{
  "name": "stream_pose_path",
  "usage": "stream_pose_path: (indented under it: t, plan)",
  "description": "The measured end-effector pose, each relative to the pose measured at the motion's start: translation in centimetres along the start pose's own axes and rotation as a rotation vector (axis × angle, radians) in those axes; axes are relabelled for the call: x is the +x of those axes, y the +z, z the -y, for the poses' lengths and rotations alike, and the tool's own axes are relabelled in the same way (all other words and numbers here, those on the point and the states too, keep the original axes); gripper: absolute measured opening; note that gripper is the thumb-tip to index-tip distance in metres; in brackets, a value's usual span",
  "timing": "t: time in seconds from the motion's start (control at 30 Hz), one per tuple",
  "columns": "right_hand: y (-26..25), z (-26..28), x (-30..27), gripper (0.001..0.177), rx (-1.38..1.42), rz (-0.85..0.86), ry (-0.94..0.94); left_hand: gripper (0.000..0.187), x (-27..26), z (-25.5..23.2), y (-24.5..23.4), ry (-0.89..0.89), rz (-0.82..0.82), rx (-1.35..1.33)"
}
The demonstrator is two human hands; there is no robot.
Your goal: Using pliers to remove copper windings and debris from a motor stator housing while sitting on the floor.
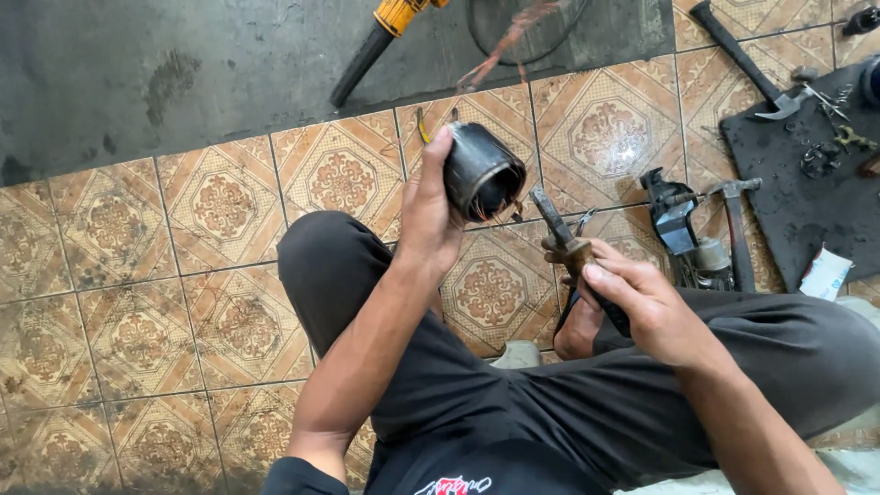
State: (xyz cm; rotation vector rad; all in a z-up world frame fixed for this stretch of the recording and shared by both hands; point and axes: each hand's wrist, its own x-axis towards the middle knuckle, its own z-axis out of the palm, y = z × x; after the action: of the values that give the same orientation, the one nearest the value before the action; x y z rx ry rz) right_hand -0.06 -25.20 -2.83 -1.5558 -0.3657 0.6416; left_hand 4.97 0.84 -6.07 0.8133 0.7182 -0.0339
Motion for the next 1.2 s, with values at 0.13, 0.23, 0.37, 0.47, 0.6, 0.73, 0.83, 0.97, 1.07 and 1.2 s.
stream_pose_path:
  t: [0.13,0.23,0.37,0.47,0.6,0.73,0.83,0.97,1.07,1.2]
  plan:
    - [0.2,-0.9,-0.4,0.045,-0.038,0.027,0.0,0.051,0.7,1.1,-0.6,0.02,0.066,0.085]
    - [-0.1,-1.3,-0.4,0.04,-0.08,0.028,0.0,0.041,0.2,1.0,-0.2,0.043,0.03,0.064]
    - [-2.0,-1.0,-2.5,0.042,0.161,-0.1,0.132,0.059,-1.6,-1.5,0.7,-0.028,0.029,0.038]
    - [-2.9,1.6,-2.8,0.039,0.386,-0.193,0.163,0.081,-2.2,-2.7,0.9,-0.067,0.017,-0.001]
    - [-3.9,2.2,-2.8,0.041,0.381,-0.356,0.09,0.066,-1.8,-2.9,0.6,-0.119,0.018,-0.114]
    - [-3.6,2.5,-2.6,0.04,0.467,-0.284,0.044,0.067,-1.7,-2.3,0.6,-0.126,0.008,-0.138]
    - [-3.2,2.6,-2.5,0.043,0.286,-0.116,0.105,0.073,-1.7,-2.2,0.8,-0.09,0.017,-0.171]
    - [-1.3,2.3,-1.5,0.031,0.161,0.059,0.232,0.074,-1.6,-2.3,1.0,-0.075,-0.005,-0.179]
    - [-1.3,1.8,-1.0,0.033,0.157,-0.003,0.337,0.074,-1.6,-2.5,0.7,-0.092,-0.015,-0.201]
    - [-2.7,0.8,-1.2,0.044,0.135,-0.3,0.381,0.067,-1.5,-3.0,0.1,-0.068,0.048,-0.255]
